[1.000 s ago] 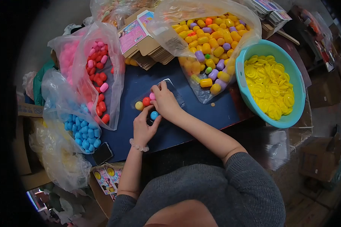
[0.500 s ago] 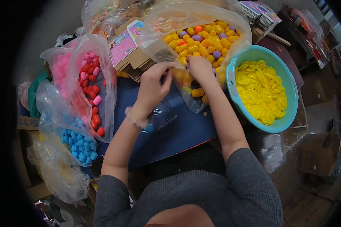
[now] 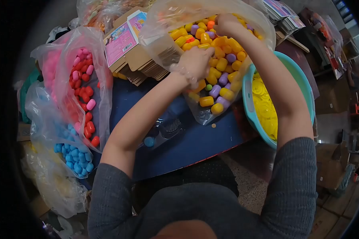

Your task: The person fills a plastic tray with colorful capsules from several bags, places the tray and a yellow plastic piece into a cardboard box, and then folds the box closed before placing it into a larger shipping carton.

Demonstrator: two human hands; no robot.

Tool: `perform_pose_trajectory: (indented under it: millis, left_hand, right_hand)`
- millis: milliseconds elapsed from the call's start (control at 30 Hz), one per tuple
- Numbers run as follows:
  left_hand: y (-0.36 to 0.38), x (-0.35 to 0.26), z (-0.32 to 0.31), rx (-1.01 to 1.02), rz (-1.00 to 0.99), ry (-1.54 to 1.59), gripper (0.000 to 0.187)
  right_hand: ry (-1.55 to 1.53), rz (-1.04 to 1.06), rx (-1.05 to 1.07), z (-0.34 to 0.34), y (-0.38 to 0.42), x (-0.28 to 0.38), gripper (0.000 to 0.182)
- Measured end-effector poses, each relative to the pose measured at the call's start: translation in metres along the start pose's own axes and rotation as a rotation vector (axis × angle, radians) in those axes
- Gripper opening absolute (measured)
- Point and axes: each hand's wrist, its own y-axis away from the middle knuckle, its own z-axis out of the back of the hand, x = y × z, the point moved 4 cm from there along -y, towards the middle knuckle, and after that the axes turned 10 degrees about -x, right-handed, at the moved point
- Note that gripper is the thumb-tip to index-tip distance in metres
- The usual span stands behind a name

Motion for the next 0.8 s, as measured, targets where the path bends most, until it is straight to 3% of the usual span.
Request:
perform_pose_trajectory:
  millis: [100, 167, 233, 300, 400, 433, 500, 600, 800]
  left_hand:
    - [0.086, -0.02, 0.077, -0.278, -0.099, 0.239, 0.041]
    - [0.145, -0.019, 0.11, -0.26, -0.008, 0.461, 0.044]
    - [0.203, -0.014, 0.136, -0.211, 0.205, 0.531, 0.045]
    - [0.258, -0.003, 0.143, -0.286, 0.414, 0.467, 0.04]
    - [0.332, 0.007, 0.123, -0.517, 0.803, 0.524, 0.039]
    - [0.343, 0.005, 0.114, -0.527, 0.825, 0.524, 0.039]
    - [0.361, 0.008, 0.099, -0.732, 0.992, 0.533, 0.038]
    - [0.36, 0.013, 0.075, -0.929, 0.978, 0.573, 0.037]
    - [0.347, 0.015, 0.082, -0.915, 0.847, 0.356, 0.031]
  right_hand:
    - [0.094, 0.048, -0.124, -0.052, -0.07, -0.019, 0.025]
    - [0.153, 0.027, -0.202, -0.08, -0.101, -0.033, 0.025]
    - [0.19, 0.009, -0.251, -0.098, -0.121, -0.042, 0.025]
    - [0.203, 0.007, -0.275, -0.108, -0.131, -0.052, 0.025]
    - [0.216, 0.026, -0.272, -0.11, -0.133, -0.062, 0.025]
    - [0.229, 0.035, -0.266, -0.11, -0.134, -0.067, 0.025]
    - [0.25, 0.051, -0.257, -0.107, -0.129, -0.07, 0.026]
    - [0.305, 0.062, -0.24, -0.098, -0.11, -0.063, 0.027]
    - [0.377, 0.131, -0.139, -0.032, -0.041, 0.012, 0.029]
